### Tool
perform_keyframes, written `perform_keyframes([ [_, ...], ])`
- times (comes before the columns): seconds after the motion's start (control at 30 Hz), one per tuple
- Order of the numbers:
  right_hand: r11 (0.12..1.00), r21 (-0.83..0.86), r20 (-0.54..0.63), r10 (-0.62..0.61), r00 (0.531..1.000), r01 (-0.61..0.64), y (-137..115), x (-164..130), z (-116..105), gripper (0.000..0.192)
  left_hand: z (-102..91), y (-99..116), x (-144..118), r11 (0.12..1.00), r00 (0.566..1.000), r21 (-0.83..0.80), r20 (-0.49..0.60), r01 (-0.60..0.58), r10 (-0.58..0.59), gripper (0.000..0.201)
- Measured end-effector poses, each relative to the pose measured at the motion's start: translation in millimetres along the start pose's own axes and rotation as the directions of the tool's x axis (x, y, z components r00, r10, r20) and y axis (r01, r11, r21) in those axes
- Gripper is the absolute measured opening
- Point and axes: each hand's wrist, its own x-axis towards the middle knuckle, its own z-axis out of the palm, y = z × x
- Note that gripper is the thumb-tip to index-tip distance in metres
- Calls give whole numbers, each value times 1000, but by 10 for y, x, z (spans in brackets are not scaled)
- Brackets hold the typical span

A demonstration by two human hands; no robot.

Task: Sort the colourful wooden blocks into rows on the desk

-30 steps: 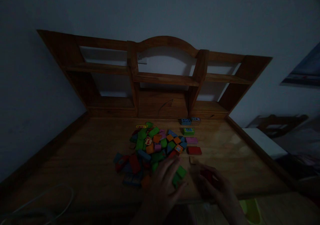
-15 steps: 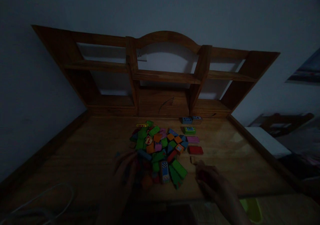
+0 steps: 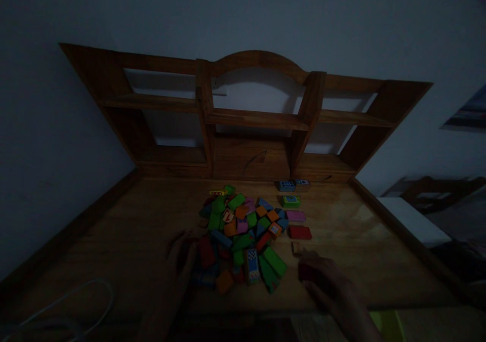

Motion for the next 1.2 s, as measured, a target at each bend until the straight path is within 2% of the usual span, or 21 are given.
perform_keyframes([
  [0.1, 999, 34, -22, 30, 999, -30, -46, 19, -37, 31, 5, 28, 33, 997, 999, -65, 10, -49, 50, 46],
  [0.17, 991, 91, -68, 106, 992, -99, -63, 26, -80, 28, -50, 38, 187, 988, 994, -125, 36, -95, 100, 43],
  [0.23, 967, 174, -142, 213, 967, -188, -45, 25, -123, 30, -108, 65, 480, 975, 988, -199, 101, -96, 118, 42],
  [0.27, 950, 211, -182, 271, 945, -231, -17, 22, -140, 33, -122, 87, 671, 970, 978, -230, 170, -77, 118, 42],
  [0.33, 912, 262, -256, 381, 888, -316, 78, 6, -159, 40, -102, 143, 1097, 966, 967, -250, 219, -72, 129, 46],
  [0.4, 868, 303, -300, 478, 826, -393, 205, -20, -159, 47, -11, 204, 1506, 962, 954, -266, 267, -61, 134, 57],
  [0.47, 821, 360, -308, 553, 774, -443, 323, -51, -148, 51, 129, 256, 1825, 947, 917, -315, 355, -64, 180, 67],
  [0.53, 790, 409, -319, 593, 740, -457, 397, -84, -136, 52, 285, 286, 2022, 928, 872, -368, 431, -65, 232, 75],
  [0.6, 792, 425, -348, 589, 729, -438, 413, -111, -129, 49, 424, 287, 2106, 910, 831, -410, 485, -60, 273, 76],
  [0.67, 803, 425, -377, 577, 725, -418, 386, -127, -126, 45, 527, 262, 2109, 896, 810, -440, 506, -54, 297, 74],
  [0.73, 800, 435, -378, 578, 723, -413, 342, -127, -123, 42, 583, 228, 2073, 887, 817, -458, 492, -50, 300, 75],
  [0.83, 785, 477, -375, 588, 717, -395, 271, -92, -120, 40, 557, 230, 2025, 884, 857, -466, 436, -46, 275, 77],
  [0.93, 783, 493, -396, 590, 704, -379, 160, -9, -118, 39, 384, 389, 1994, 884, 912, -460, 323, -82, 253, 73],
  [1.0, 818, 447, -393, 542, 743, -361, 29, 72, -113, 39, 206, 593, 1917, 877, 933, -459, 230, -146, 276, 69],
  [1.1, 906, 349, -377, 370, 849, -240, -273, 206, -91, 34, -70, 967, 1590, 836, 905, -486, 184, -254, 382, 63],
  [1.17, 943, 310, -347, 230, 909, -120, -511, 279, -68, 34, -212, 1187, 1238, 785, 842, -507, 188, -357, 505, 55],
  [1.2, 952, 300, -325, 162, 932, -61, -626, 305, -55, 37, -261, 1273, 1044, 766, 797, -500, 218, -404, 563, 54],
])
